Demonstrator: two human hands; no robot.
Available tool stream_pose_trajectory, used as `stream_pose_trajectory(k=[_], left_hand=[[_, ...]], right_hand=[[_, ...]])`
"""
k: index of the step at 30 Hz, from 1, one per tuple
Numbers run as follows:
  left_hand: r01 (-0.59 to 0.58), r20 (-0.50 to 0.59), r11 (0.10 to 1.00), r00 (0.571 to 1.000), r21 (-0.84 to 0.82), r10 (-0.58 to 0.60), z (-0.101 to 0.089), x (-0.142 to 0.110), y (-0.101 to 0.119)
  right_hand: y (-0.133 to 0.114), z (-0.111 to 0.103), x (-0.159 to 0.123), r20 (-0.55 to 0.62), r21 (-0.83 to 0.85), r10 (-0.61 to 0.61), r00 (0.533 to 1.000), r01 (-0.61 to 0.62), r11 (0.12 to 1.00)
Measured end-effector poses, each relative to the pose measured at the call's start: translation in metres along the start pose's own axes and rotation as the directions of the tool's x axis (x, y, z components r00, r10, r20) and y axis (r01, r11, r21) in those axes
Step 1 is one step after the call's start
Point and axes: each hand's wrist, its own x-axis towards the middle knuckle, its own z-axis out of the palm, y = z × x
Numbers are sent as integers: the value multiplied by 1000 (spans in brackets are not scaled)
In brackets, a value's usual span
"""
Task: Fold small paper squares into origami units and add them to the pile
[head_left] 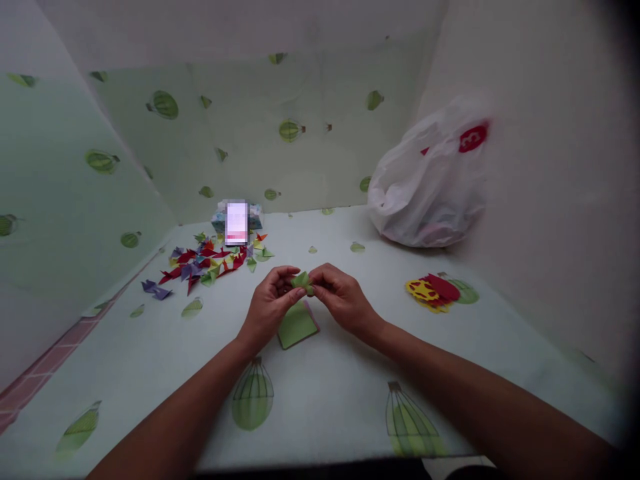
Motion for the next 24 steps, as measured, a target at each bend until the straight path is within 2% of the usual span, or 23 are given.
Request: stream_pose_trajectory(k=[7, 13, 24], left_hand=[[-22, -9, 999, 1000, 27, 22, 0, -1, -4], [-14, -25, 1000, 1000, 13, 14, 2, -4, -3], [-4, -18, 1000, 1000, 18, 4, 4, -7, 0]], right_hand=[[-6, -1, 1, 7, 82, 92, 996, -92, 992], [-5, 1, 0, -11, 269, 258, 966, -246, 931], [-7, 2, 1, -25, 318, 280, 960, -258, 912]])
